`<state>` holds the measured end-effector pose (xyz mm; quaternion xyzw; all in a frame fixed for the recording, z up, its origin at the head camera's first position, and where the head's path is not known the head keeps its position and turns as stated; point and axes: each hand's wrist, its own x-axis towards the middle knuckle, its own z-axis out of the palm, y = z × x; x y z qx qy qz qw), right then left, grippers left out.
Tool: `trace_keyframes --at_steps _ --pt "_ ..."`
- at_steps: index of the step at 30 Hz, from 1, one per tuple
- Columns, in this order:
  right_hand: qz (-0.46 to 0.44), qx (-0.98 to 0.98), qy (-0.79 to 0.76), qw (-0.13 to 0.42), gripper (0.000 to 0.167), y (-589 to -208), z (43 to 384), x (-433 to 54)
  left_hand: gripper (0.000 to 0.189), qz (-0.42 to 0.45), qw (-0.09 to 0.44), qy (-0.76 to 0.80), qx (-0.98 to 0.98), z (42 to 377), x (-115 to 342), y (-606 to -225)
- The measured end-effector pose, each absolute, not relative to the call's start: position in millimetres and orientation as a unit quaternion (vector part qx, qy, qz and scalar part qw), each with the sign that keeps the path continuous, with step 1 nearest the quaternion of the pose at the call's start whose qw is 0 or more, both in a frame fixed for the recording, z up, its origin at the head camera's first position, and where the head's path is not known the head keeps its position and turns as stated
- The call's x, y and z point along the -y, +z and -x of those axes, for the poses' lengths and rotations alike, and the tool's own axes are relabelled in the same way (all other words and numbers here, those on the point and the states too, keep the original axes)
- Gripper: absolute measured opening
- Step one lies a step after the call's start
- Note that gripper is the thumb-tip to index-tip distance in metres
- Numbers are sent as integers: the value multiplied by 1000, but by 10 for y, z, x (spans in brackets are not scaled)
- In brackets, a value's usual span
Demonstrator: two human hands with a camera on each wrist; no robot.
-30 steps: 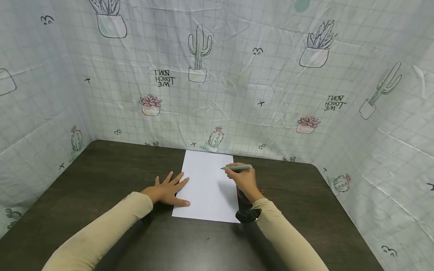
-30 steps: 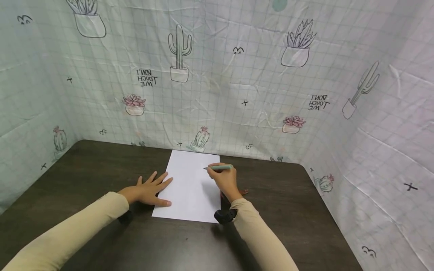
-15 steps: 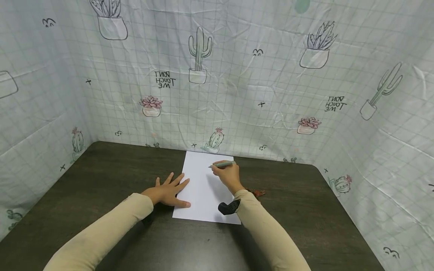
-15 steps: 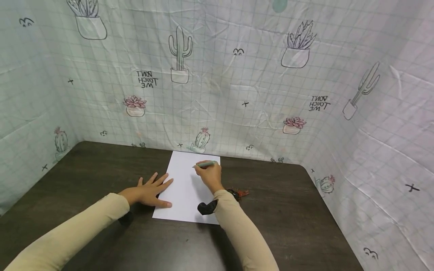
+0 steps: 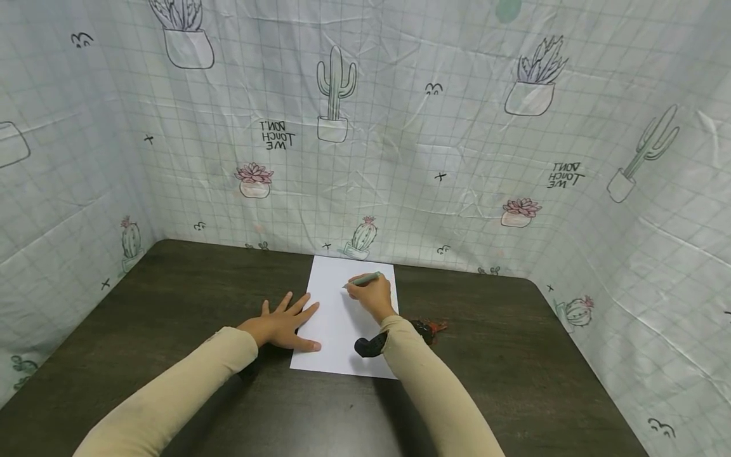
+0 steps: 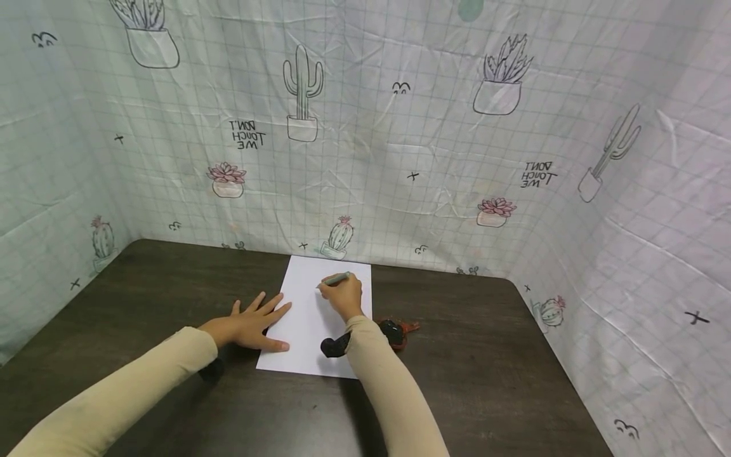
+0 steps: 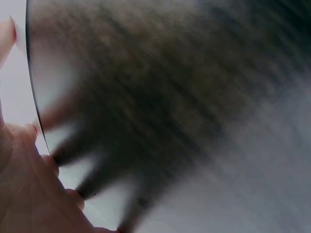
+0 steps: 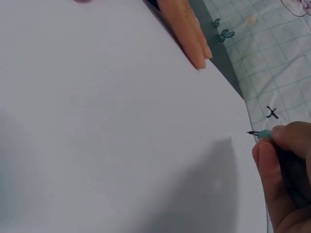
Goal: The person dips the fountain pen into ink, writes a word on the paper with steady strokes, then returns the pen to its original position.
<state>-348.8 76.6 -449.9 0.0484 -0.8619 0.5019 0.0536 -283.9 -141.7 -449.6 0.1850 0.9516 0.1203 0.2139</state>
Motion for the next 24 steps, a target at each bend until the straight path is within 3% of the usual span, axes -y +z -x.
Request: trace_keyframes --at_steps 24 --pt "-39 883 465 53 6 -4579 3516 -664 98 -185 204 120 -954 2839 1423 -4505"
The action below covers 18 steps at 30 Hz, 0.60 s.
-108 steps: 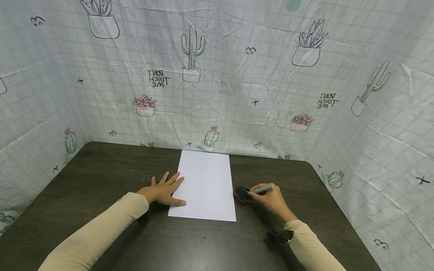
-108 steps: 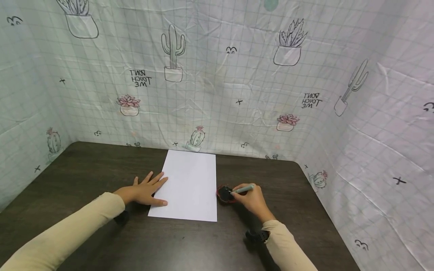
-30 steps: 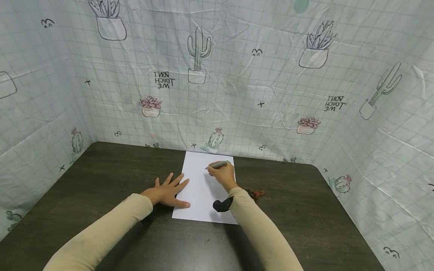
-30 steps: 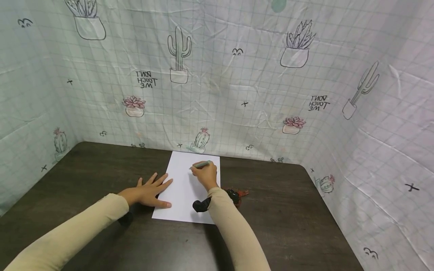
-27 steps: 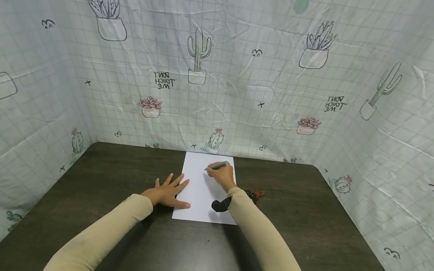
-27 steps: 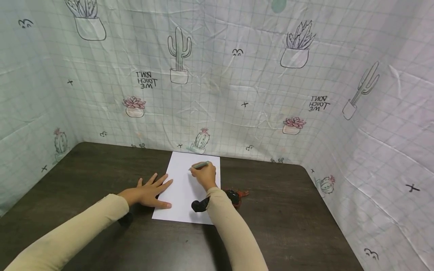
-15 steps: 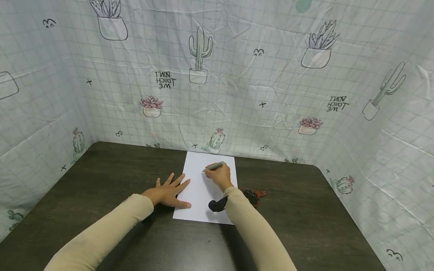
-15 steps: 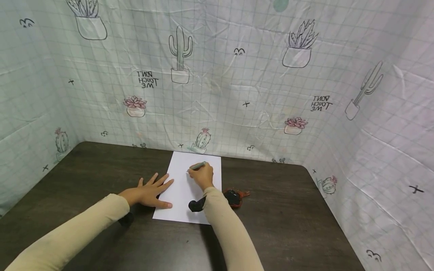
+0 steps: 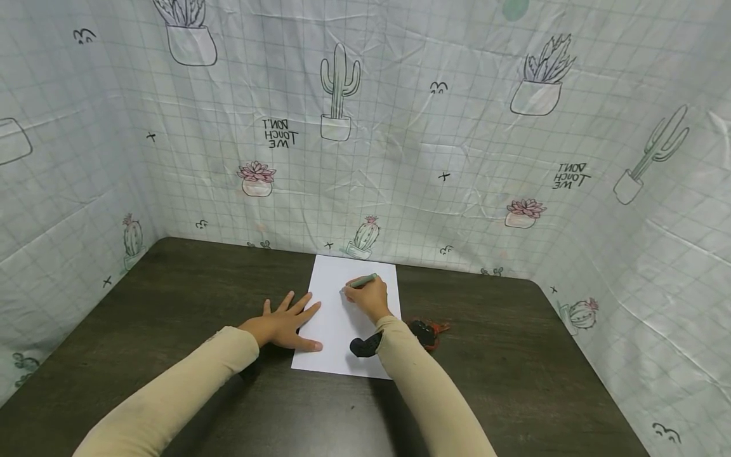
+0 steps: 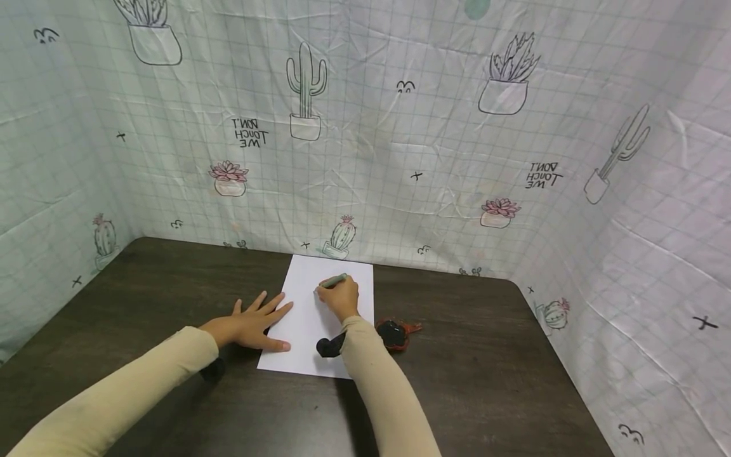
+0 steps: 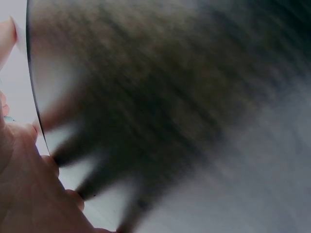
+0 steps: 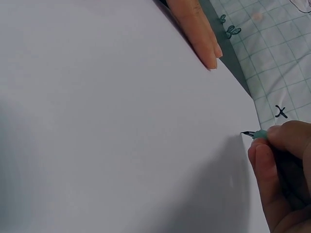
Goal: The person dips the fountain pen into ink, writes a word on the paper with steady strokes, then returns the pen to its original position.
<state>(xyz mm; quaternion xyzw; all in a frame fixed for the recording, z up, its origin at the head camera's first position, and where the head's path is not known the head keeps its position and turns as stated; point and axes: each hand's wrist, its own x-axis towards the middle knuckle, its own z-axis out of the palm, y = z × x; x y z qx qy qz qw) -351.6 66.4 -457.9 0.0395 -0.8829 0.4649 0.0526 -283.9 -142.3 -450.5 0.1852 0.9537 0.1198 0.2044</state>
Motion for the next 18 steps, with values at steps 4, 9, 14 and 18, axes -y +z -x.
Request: trace_keyframes --at_steps 4,9,14,18 --pt "-47 890 450 57 6 -4578 3520 -665 98 -184 205 118 -954 2852 1426 -4526" --pt "-45 889 453 46 6 -4578 3516 -665 98 -182 201 123 -955 2859 1429 -4542" --pt "-44 890 450 48 7 -4582 3509 -671 98 -182 199 122 -955 2864 1428 -4554" --pt "-51 893 443 54 7 -4586 3511 -681 98 -180 201 118 -956 2874 1426 -4559"
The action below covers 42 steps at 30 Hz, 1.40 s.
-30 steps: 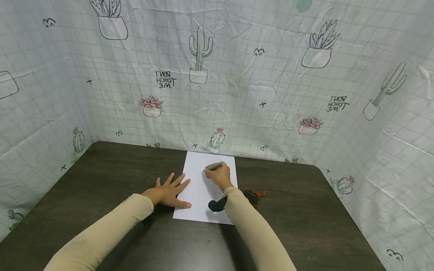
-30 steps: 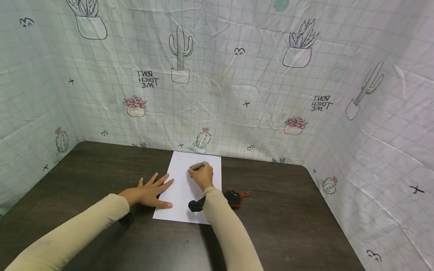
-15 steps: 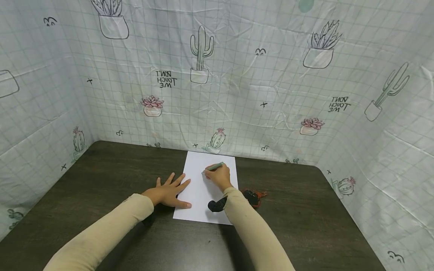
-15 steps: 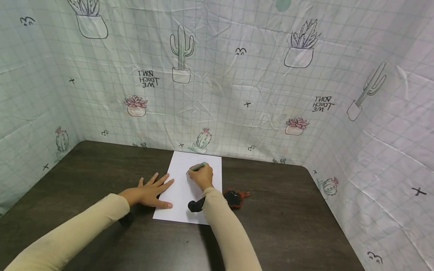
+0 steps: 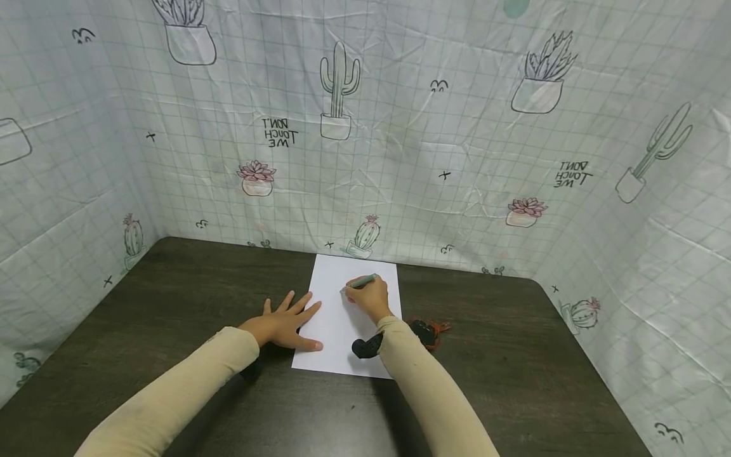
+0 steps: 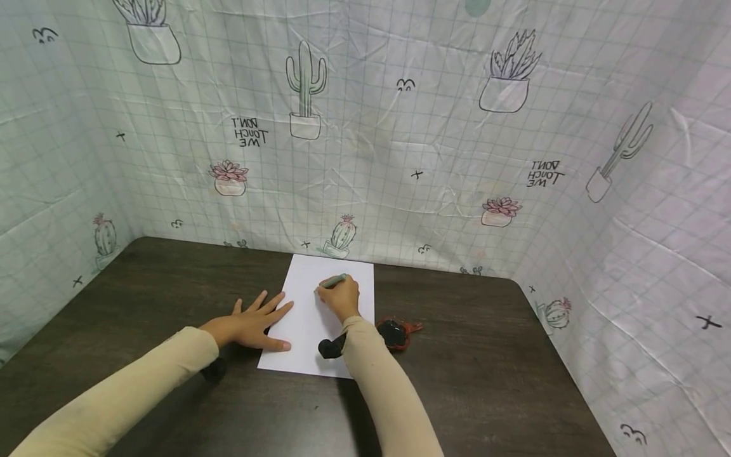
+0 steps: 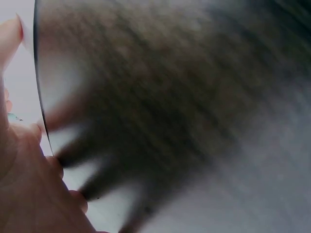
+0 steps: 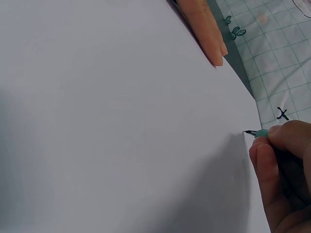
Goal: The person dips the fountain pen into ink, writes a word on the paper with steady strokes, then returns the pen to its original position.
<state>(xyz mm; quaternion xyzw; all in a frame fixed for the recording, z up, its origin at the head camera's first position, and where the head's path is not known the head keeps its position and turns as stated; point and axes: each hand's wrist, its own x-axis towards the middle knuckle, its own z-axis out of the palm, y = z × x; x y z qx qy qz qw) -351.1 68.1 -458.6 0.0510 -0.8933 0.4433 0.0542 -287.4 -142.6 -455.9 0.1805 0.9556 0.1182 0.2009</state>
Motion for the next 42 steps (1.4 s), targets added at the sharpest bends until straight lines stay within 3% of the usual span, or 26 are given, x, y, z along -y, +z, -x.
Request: trace_keyframes --at_steps 19,42 --pt "-34 893 446 49 8 -4551 3503 -869 98 -184 211 123 -952 2839 1424 -4490" --pt "3 904 419 83 7 -4536 3513 -1181 97 -190 214 137 -948 2801 1425 -4423"
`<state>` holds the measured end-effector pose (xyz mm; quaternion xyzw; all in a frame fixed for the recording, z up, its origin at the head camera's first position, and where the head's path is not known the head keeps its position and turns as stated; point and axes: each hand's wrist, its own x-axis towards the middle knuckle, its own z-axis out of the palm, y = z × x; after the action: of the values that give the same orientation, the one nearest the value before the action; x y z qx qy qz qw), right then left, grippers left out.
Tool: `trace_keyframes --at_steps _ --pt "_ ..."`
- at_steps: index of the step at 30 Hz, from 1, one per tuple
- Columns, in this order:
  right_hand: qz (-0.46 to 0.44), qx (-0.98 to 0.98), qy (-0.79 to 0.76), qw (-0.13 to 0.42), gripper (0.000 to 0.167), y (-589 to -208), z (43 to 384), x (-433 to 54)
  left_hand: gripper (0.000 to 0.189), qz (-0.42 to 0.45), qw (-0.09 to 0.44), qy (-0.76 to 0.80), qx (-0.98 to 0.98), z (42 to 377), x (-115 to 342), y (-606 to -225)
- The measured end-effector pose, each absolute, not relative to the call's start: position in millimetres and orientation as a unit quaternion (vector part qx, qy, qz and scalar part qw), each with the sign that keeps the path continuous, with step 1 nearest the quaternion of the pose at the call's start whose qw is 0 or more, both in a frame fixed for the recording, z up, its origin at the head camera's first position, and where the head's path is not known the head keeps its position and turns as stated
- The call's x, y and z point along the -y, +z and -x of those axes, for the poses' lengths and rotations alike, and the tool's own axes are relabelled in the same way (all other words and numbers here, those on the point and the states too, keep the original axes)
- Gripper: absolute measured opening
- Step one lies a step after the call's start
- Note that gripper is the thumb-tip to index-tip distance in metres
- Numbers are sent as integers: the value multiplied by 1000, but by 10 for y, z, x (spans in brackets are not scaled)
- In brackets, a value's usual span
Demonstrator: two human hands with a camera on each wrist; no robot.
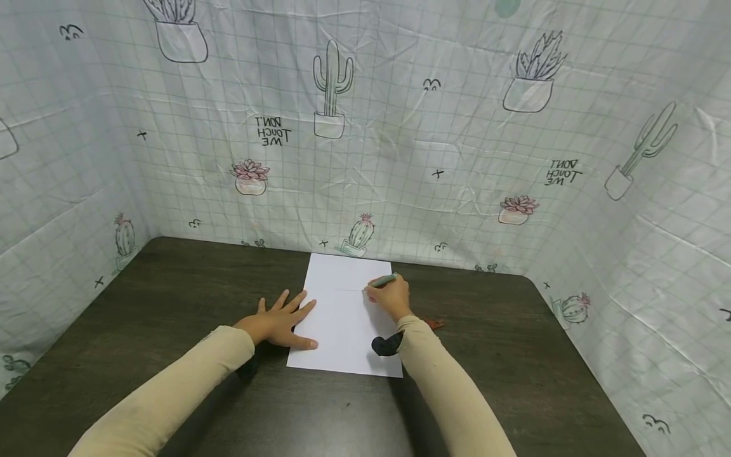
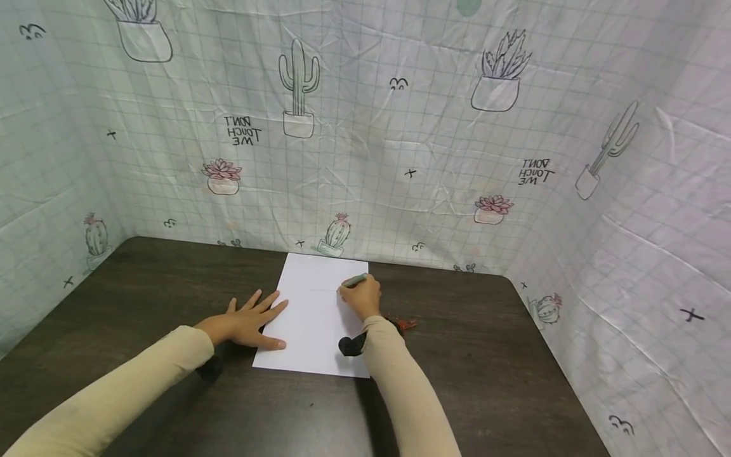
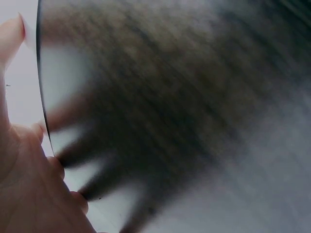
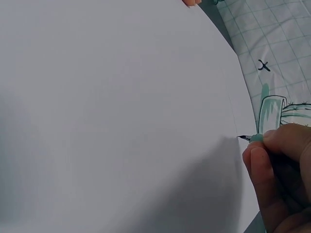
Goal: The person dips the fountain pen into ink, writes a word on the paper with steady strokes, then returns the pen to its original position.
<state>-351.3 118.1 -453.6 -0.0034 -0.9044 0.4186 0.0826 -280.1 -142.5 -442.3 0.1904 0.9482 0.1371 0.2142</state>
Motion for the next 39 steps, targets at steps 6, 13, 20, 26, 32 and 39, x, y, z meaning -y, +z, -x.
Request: trace_keyframes --at_steps 6,13,20,26,32,39 --pt "25 907 412 81 7 -4527 3513 -1227 97 -189 215 137 -948 2804 1437 -4433" --pt "39 911 404 72 8 -4532 3518 -1233 97 -189 213 136 -949 2809 1446 -4447" --pt "49 916 392 71 9 -4492 3529 -1219 97 -190 212 132 -950 2821 1451 -4474" --pt "67 907 409 72 12 -4492 3562 -1187 100 -188 219 129 -949 2823 1454 -4456" --pt "76 892 438 81 12 -4506 3616 -1115 101 -191 218 129 -948 2843 1448 -4491" --pt "47 869 483 94 12 -4557 3686 -996 97 -186 211 131 -951 2809 1417 -4448"
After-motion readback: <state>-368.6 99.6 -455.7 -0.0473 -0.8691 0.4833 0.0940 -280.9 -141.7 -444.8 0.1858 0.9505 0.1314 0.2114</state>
